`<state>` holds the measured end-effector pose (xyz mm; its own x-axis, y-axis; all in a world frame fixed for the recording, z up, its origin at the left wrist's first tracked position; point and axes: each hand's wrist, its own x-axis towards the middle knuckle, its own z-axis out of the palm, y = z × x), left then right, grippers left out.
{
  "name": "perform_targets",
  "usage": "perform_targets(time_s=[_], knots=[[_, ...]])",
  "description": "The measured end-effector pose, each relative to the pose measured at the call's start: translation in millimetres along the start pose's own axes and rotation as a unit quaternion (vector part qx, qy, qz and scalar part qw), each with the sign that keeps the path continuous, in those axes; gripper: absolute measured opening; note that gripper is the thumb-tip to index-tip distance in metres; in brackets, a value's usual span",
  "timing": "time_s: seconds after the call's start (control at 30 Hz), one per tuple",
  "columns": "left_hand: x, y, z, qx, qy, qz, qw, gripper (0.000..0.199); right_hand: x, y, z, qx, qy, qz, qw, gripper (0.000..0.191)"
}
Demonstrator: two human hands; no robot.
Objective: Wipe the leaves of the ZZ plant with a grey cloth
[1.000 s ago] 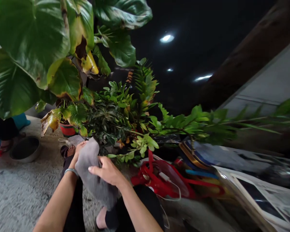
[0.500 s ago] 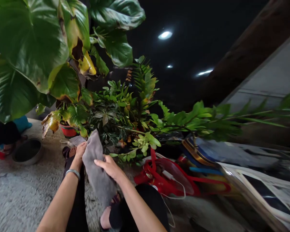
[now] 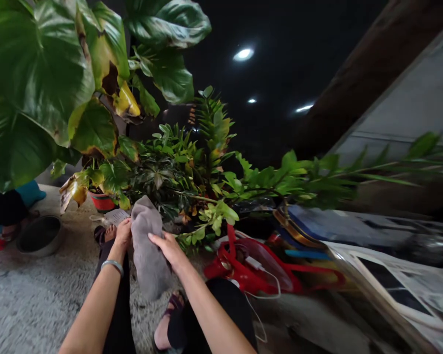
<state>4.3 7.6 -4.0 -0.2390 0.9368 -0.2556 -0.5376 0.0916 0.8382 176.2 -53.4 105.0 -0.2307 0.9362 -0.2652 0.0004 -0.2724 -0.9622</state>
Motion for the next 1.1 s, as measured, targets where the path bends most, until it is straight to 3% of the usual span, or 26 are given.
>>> perform_targets(time_s=[0.07,0.13,0.2,0.3,0.37,0.43,0.5,0.57,0.63,0.7,0.77,0.83,0.9,0.97,1.03,1.1], knots=[[1,0,-1.2,-0.005,-0.002,-0.005,1.000,0.039,-18,9,-8,0.002,-0.006,0.009,1.000,0.042],[2,0,-1.3,-0.008,-0.004,-0.006,1.000,0.041,-28,-6,-16,-0.002,0.001,-0.031,1.000,0.042],[1,-1,-0.2,-0.007,-0.004,-0.002,1.000,0.042,-22,-34,-24,-0.009,0.044,-0.108,0.993,0.041],[-1,-1,2.5,-0.004,-0.001,0.009,1.000,0.044,8,-66,-33,-0.031,0.128,-0.212,0.968,0.037],[-2,-1,3.9,-0.001,0.002,0.014,1.000,0.047,25,-64,-34,-0.028,0.139,-0.198,0.970,0.036],[-3,-1,4.2,0.002,0.006,0.015,1.000,0.048,28,-42,-33,-0.005,0.116,-0.118,0.986,0.034],[-2,0,3.3,0.003,0.009,0.016,1.000,0.048,13,-14,-30,0.018,0.085,-0.039,0.995,0.032],[-1,1,1.8,0.004,0.009,0.014,1.000,0.047,-10,4,-28,0.024,0.060,-0.009,0.998,0.030],[0,2,0.5,0.007,0.007,0.011,1.000,0.046,-28,1,-30,0.017,0.057,-0.034,0.998,0.032],[0,2,0.5,0.009,0.006,0.010,1.000,0.046,-30,-20,-38,-0.001,0.105,-0.101,0.989,0.036],[-2,3,1.8,0.012,0.007,0.013,1.000,0.047,-17,-47,-49,-0.016,0.184,-0.176,0.967,0.039],[-4,2,3.6,0.014,0.008,0.016,1.000,0.048,3,-62,-56,0.016,0.240,-0.200,0.950,0.038],[-6,2,4.9,0.015,0.010,0.019,1.000,0.048,18,-56,-56,0.111,0.217,-0.136,0.960,0.035],[-5,1,4.9,0.016,0.017,0.021,0.999,0.048,20,-30,-47,0.216,0.142,-0.020,0.966,0.033],[-4,1,3.4,0.018,0.023,0.022,0.999,0.048,7,2,-34,0.268,0.081,0.085,0.956,0.030],[-2,2,1.4,0.022,0.026,0.020,0.999,0.046,-14,23,-22,0.266,0.054,0.134,0.953,0.028]])
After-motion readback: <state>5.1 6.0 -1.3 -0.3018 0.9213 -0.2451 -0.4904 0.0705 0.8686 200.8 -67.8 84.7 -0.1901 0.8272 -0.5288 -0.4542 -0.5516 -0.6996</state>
